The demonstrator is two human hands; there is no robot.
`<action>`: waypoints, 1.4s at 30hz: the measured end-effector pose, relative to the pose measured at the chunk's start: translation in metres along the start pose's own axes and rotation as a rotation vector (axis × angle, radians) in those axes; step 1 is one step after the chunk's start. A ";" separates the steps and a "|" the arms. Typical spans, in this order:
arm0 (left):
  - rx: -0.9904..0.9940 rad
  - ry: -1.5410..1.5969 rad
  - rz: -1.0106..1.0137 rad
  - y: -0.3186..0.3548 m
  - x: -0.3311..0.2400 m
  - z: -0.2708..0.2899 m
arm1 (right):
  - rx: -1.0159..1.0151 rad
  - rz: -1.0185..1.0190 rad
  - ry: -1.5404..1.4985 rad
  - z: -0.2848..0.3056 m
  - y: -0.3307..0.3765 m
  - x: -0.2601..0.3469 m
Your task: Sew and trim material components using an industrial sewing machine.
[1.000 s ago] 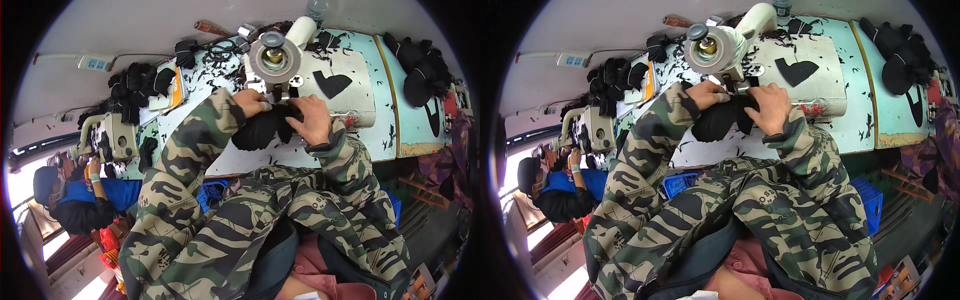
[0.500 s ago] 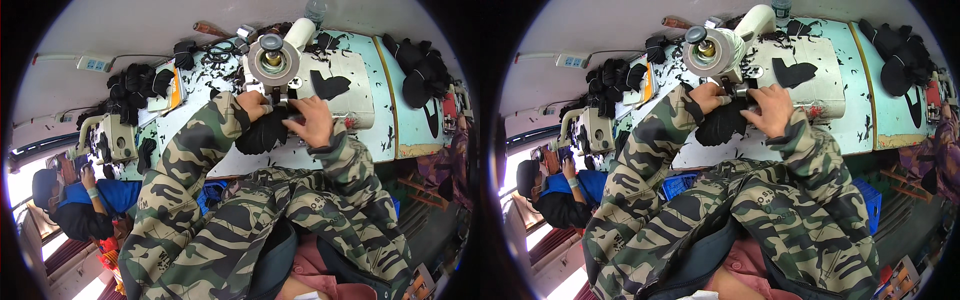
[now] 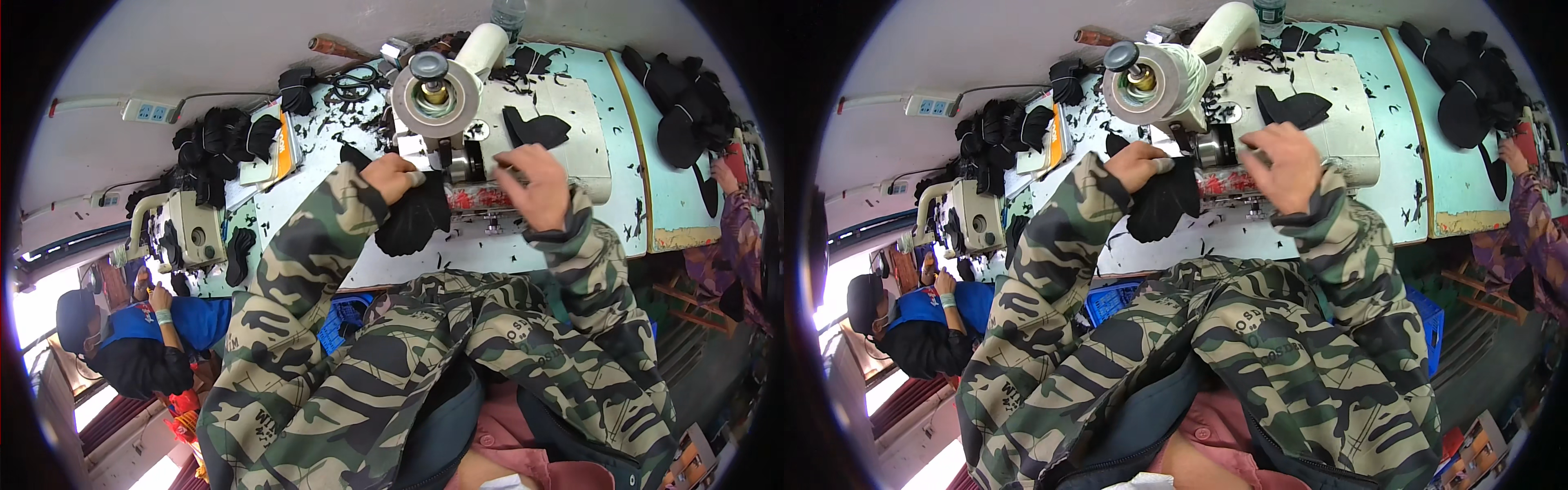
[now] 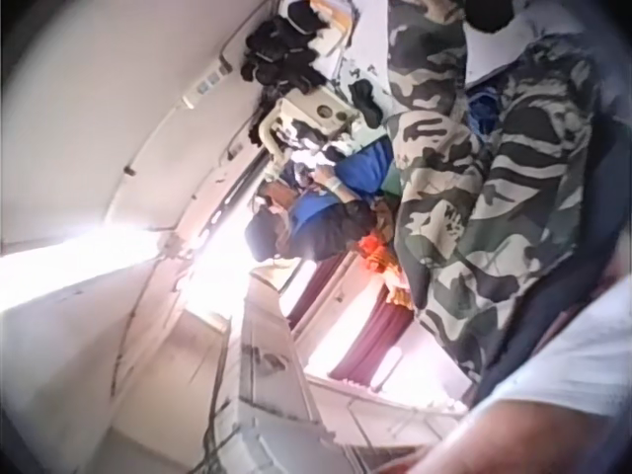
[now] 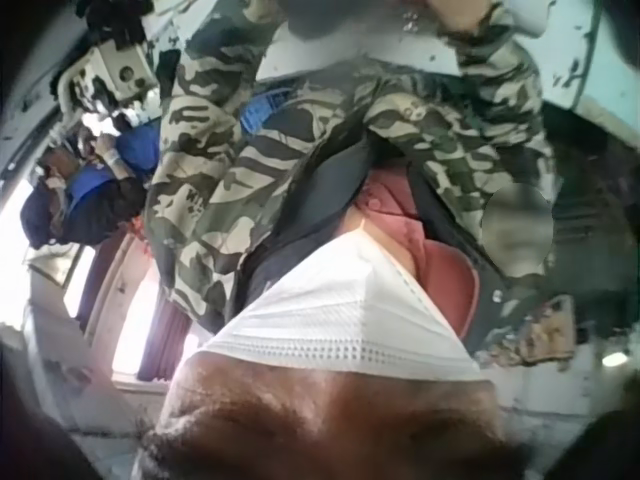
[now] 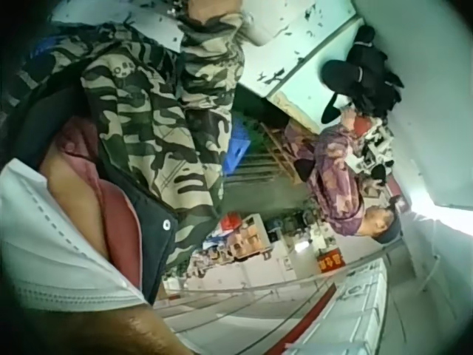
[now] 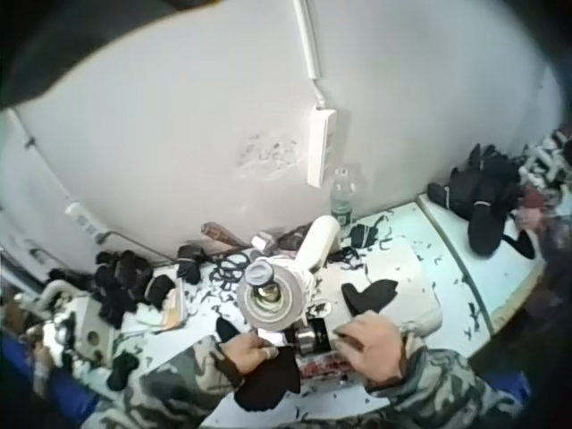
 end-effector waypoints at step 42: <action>0.012 0.026 0.023 0.011 0.001 0.005 | -0.392 -0.032 0.210 0.062 -0.018 0.002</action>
Point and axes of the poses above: each hand's wrist, its own y-axis away from the middle knuckle, its own z-axis out of the back of the hand, x = y × z, the point moved 7 cm from there along -y, towards the middle knuckle, and after that the axes turned 14 degrees about y, right-handed, at the moved point
